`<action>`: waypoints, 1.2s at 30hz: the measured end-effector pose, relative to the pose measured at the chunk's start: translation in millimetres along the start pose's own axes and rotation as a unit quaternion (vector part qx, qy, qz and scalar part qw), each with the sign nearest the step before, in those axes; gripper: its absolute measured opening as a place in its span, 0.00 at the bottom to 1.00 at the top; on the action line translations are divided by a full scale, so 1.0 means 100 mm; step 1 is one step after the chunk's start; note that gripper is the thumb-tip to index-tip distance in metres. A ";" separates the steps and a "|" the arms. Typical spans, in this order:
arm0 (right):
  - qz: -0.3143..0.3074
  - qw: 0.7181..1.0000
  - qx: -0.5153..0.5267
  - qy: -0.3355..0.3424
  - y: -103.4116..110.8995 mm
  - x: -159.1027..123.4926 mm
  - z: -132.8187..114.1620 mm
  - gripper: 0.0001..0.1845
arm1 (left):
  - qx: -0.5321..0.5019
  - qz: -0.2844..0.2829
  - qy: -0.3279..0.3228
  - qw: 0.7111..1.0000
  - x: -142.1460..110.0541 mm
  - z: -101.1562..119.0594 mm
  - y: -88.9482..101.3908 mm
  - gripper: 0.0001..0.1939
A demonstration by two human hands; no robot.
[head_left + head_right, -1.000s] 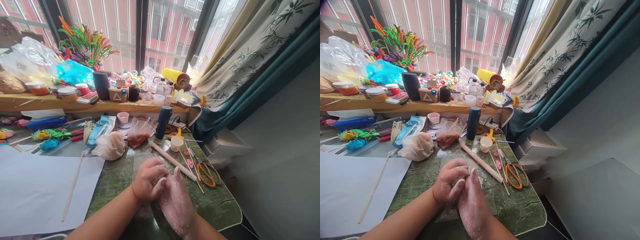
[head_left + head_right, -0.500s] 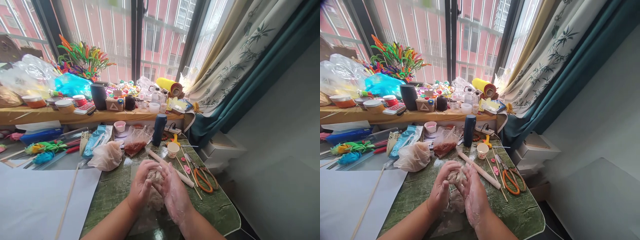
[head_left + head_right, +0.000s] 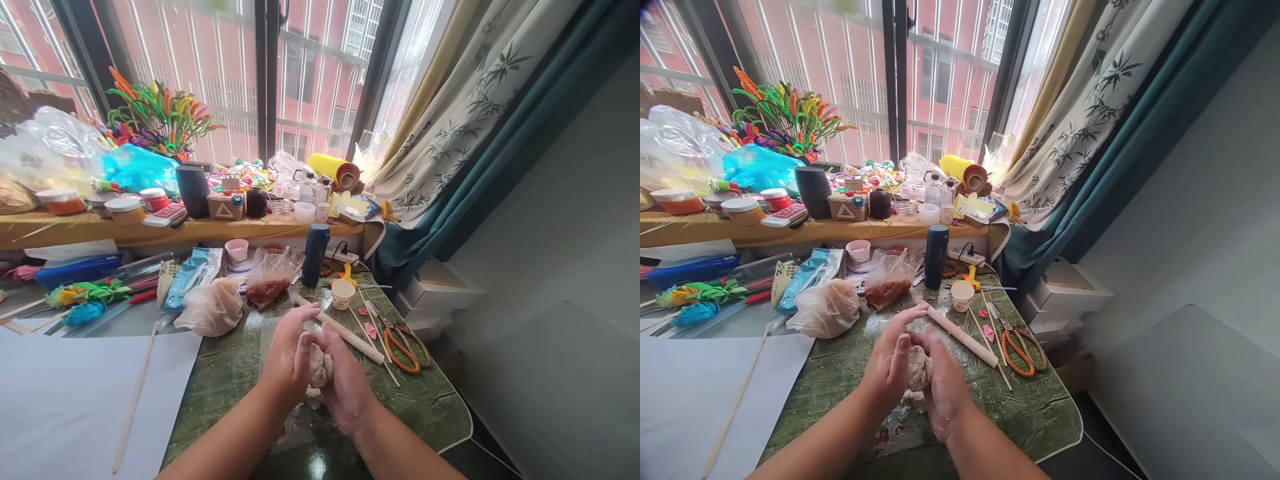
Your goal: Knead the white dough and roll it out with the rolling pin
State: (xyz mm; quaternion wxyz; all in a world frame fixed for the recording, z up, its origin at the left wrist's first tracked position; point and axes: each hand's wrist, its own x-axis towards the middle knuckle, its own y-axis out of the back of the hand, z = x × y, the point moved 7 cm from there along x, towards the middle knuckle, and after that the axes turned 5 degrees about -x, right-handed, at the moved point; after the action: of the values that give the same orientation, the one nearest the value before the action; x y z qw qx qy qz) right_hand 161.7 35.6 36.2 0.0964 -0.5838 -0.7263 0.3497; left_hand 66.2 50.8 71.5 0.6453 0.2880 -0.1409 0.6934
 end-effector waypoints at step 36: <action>0.072 0.908 -0.274 0.308 0.14 -0.07 -0.42 0.37 | -0.353 0.106 0.310 0.877 0.05 -0.42 0.04 0.22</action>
State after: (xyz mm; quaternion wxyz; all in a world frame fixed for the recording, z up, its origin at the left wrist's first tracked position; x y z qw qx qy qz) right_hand 197.8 46.2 60.0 0.1260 -0.7164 -0.6841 -0.0547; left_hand 52.9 78.3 42.2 0.6377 -0.2048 -0.1986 0.7155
